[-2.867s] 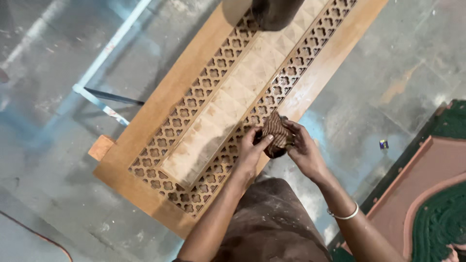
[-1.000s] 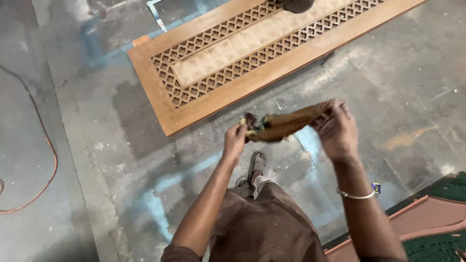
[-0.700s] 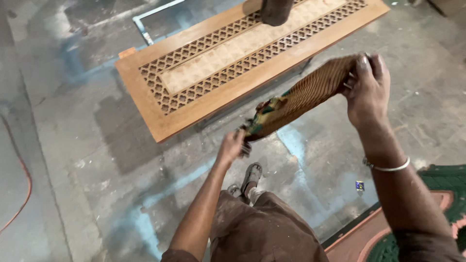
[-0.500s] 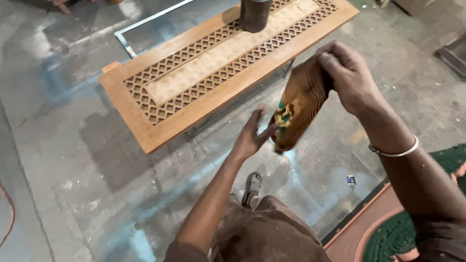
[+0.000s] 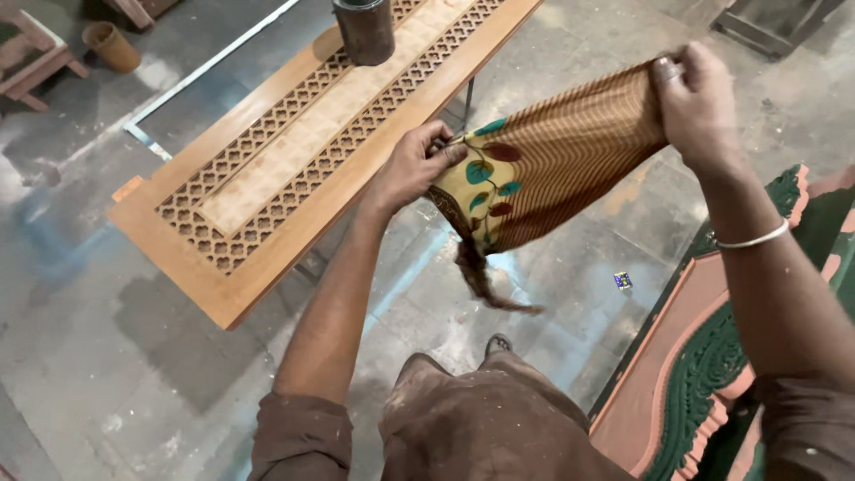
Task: The person wipes a long wooden panel with a patterned cutout design using a cloth. The person repeatedly rubs the surface and the cutout areas, occasionally dipping the cloth into a bucket of water to re-wet it.
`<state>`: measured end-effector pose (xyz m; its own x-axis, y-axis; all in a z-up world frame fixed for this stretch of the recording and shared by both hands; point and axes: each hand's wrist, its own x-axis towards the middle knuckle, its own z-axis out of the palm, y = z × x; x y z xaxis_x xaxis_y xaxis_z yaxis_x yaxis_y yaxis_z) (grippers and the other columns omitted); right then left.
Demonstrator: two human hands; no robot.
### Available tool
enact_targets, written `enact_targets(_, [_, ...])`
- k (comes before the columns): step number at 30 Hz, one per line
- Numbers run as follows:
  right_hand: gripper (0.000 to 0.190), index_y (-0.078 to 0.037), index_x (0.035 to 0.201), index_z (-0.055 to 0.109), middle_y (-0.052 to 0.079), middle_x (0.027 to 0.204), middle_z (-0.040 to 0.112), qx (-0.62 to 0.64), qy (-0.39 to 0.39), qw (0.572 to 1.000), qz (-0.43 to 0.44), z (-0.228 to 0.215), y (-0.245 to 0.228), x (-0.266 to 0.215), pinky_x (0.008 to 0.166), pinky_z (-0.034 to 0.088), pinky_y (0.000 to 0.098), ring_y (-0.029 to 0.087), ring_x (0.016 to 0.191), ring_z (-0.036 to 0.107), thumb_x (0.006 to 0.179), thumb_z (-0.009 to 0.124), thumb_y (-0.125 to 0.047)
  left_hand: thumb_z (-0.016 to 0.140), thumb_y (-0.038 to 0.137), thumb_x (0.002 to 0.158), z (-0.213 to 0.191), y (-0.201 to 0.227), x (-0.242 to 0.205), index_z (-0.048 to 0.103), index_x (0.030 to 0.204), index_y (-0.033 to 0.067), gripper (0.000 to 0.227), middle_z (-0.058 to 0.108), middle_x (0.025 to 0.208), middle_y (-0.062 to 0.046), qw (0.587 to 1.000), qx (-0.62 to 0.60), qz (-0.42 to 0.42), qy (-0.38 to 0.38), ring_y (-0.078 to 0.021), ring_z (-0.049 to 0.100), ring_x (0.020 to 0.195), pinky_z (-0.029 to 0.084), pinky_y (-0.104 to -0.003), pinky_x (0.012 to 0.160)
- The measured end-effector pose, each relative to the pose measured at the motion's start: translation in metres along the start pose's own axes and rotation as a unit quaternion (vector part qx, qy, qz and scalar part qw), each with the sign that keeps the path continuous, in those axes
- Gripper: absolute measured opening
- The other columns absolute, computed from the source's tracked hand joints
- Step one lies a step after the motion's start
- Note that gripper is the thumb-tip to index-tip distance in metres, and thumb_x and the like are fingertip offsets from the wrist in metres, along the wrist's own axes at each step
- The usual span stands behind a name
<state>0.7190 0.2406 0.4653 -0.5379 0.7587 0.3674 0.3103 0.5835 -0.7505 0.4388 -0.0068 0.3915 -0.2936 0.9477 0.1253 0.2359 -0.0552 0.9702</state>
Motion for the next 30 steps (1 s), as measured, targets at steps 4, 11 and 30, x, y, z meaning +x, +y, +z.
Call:
enact_targets(4, [0.014,0.003,0.109,0.061,0.000,0.092,0.061,0.083,-0.014,0.996,-0.028,-0.008,0.027,0.011,0.073,0.048,0.0257,0.008,0.083,0.055,0.112,0.059,-0.011,0.068,0.043,0.094,0.005,0.050,0.036,0.077,0.091,0.0171,0.028,0.057,0.064,0.000,0.960,0.246,-0.136,-0.009,-0.0110,0.047,0.058,0.034,-0.028,0.053])
enact_targets(11, [0.015,0.004,0.108,0.067,0.008,0.090,0.067,0.015,-0.018,0.996,-0.081,-0.002,0.053,0.029,0.076,0.050,0.0276,0.012,0.084,0.063,0.107,0.064,-0.010,0.080,0.035,0.086,-0.007,0.079,0.061,0.078,0.091,0.0114,0.024,0.072,0.075,0.003,0.986,0.151,-0.074,0.002,-0.0045,0.058,0.065,0.042,-0.022,0.058])
enact_targets(30, [0.018,-0.004,0.107,0.072,0.003,0.081,0.070,-0.023,-0.286,0.958,0.005,-0.034,0.093,0.084,0.066,0.049,0.0307,0.014,0.074,0.060,0.099,0.063,-0.017,0.075,0.029,0.100,-0.028,0.169,0.096,0.071,0.095,0.0059,0.023,0.065,0.078,-0.001,0.990,0.130,0.022,0.051,-0.0077,0.052,0.062,0.042,-0.025,0.055])
